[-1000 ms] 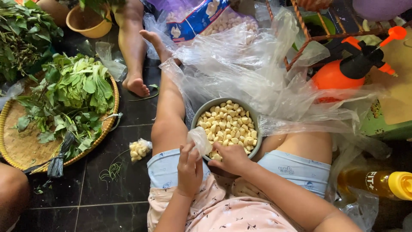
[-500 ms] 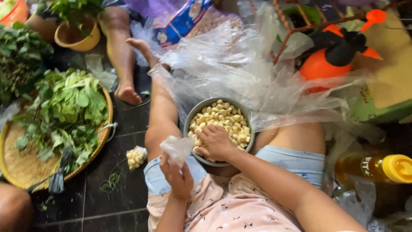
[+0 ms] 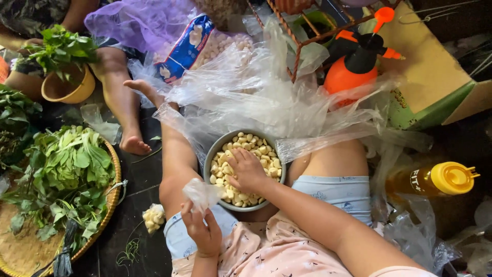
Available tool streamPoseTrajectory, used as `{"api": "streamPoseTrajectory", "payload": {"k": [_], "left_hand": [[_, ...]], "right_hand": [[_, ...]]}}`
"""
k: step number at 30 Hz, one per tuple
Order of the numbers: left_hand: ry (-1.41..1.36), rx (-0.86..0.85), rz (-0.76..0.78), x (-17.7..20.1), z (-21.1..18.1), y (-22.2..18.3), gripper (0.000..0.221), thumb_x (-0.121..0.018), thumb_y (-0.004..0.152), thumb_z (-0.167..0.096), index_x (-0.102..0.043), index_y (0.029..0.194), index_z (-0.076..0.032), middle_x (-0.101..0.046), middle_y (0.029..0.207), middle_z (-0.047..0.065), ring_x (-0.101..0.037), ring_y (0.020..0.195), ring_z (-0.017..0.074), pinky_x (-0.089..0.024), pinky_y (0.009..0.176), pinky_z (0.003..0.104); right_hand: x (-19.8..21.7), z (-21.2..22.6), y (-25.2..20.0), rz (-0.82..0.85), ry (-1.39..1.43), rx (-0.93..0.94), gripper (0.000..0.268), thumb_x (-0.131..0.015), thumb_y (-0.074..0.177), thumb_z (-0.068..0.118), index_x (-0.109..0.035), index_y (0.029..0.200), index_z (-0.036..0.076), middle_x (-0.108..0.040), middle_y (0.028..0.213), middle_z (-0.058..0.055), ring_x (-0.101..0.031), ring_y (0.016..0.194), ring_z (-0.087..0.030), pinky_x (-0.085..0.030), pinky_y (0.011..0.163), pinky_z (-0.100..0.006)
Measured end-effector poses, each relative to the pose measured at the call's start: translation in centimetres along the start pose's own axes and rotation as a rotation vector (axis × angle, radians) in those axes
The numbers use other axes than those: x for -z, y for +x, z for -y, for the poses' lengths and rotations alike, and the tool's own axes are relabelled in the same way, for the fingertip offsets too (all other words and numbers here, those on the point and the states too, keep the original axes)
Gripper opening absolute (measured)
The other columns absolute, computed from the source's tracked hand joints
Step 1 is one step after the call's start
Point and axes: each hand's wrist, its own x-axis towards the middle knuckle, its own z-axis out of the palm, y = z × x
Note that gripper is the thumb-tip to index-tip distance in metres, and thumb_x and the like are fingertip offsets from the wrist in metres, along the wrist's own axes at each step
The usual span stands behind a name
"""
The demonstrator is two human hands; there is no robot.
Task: Peeling garlic cloves and placing them into small plastic bags while sitting on the floor.
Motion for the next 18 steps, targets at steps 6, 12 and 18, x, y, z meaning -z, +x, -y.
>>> {"api": "streamPoseTrajectory", "payload": {"k": [6,12,18], "left_hand": [[-0.129,0.001,0.121,-0.1,-1.0,1.4,0.016,-0.059,0.085,0.013,-0.060,0.098,0.002,-0.066,0.104,0.013,-0.062,0.084,0.0302,-0.046,0.114,0.047],[-0.040,0.001,0.161,-0.8,-0.4,1.1,0.032,-0.059,0.083,0.012,-0.063,0.112,-0.001,-0.067,0.111,0.009,-0.065,0.098,0.0315,-0.038,0.121,0.051],[-0.089,0.028,0.190,-0.5,-1.5,2.3,0.027,-0.061,0.079,0.008,-0.066,0.103,-0.004,-0.058,0.129,0.015,-0.057,0.115,0.0343,-0.048,0.101,0.040]], "right_hand": [[1.7,0.8,0.0,-0.008,-0.185,0.031,0.066,-0.067,0.086,0.055,-0.062,0.124,0.001,-0.059,0.122,-0.016,-0.053,0.097,-0.031,-0.045,0.086,-0.043],[-0.1,0.0,-1.0,0.152,-0.038,-0.076,0.073,-0.058,0.091,0.059,-0.057,0.135,0.000,-0.041,0.152,-0.023,-0.029,0.145,-0.044,-0.029,0.113,-0.056],[1.7,0.9,-0.8,0.053,-0.134,0.003,0.068,-0.060,0.088,0.056,-0.059,0.139,0.012,-0.062,0.125,-0.017,-0.054,0.102,-0.032,-0.038,0.091,-0.044]]}}
